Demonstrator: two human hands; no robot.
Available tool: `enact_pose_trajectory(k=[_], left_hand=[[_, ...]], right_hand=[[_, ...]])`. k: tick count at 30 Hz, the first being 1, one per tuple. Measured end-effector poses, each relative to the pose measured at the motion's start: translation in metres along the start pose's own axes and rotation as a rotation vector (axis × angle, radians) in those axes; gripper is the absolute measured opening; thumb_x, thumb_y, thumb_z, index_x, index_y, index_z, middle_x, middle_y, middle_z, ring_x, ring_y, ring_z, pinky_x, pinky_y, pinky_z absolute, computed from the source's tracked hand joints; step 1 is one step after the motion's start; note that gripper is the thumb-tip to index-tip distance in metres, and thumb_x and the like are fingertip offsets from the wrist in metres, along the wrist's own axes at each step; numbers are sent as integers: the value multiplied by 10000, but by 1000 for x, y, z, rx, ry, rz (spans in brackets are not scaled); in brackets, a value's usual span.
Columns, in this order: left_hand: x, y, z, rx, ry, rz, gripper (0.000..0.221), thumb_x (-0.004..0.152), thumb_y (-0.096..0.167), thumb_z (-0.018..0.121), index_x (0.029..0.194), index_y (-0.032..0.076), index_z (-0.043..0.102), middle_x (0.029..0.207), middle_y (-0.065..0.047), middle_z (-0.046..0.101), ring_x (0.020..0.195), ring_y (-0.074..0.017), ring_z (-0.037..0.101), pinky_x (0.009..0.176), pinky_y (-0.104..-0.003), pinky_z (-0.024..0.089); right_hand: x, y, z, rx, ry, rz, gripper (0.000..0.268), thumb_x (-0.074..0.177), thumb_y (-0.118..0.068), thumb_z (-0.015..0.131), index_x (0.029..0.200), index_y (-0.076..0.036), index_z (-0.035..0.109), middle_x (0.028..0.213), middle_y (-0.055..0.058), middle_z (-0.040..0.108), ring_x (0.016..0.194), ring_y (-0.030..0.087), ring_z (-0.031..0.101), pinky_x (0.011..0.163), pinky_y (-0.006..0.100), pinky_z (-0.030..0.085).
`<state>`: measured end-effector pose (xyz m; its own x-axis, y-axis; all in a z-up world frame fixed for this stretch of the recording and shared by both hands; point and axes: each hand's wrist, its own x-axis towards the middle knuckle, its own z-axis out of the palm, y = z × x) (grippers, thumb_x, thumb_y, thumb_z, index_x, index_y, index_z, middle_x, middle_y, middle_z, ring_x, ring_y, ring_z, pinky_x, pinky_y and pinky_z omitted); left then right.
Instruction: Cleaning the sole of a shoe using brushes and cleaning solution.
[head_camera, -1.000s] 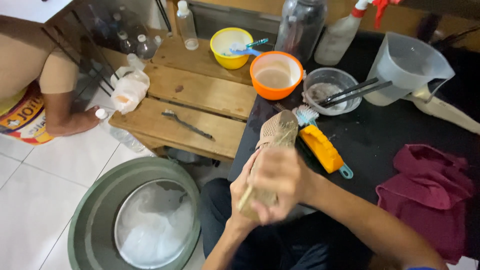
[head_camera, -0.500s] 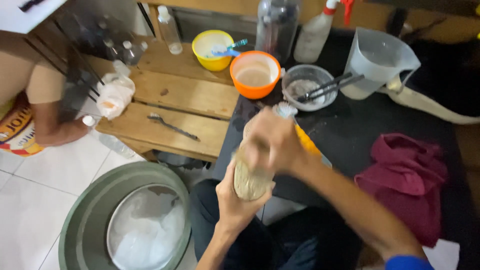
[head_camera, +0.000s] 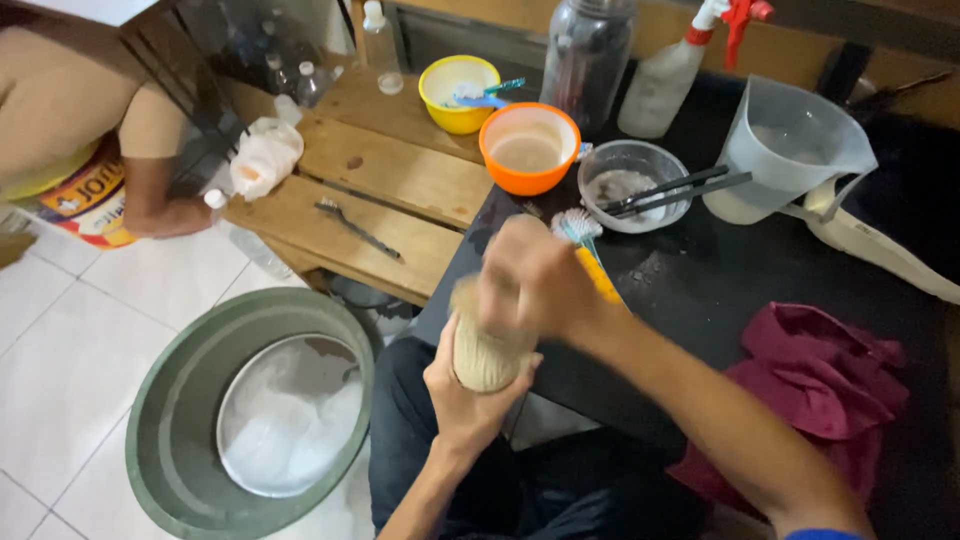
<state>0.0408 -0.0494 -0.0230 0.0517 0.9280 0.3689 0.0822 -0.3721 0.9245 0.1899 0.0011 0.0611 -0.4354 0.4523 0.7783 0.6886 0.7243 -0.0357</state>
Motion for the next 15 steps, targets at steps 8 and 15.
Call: enact_pose_trajectory(k=[8,15], left_hand=[[-15,17,15,120,143,-190,897,559,400,957,1319,59,623,918,-8,734,767,-72,592,701,-254,562],[-19,-26,25,346,116,114,865,722,255,893,1461,24,506,1497,-156,566,1368,-234,575,1145,-322,452]], right_hand=[[-9,3,-10,197,-41,109,78,775,-180,665,786,-136,602,783,44,580,705,256,557,645,393,470],[-5,-13,-23,106,-37,140,185,748,-204,647,764,-125,481,715,70,462,629,272,491,584,419,413]])
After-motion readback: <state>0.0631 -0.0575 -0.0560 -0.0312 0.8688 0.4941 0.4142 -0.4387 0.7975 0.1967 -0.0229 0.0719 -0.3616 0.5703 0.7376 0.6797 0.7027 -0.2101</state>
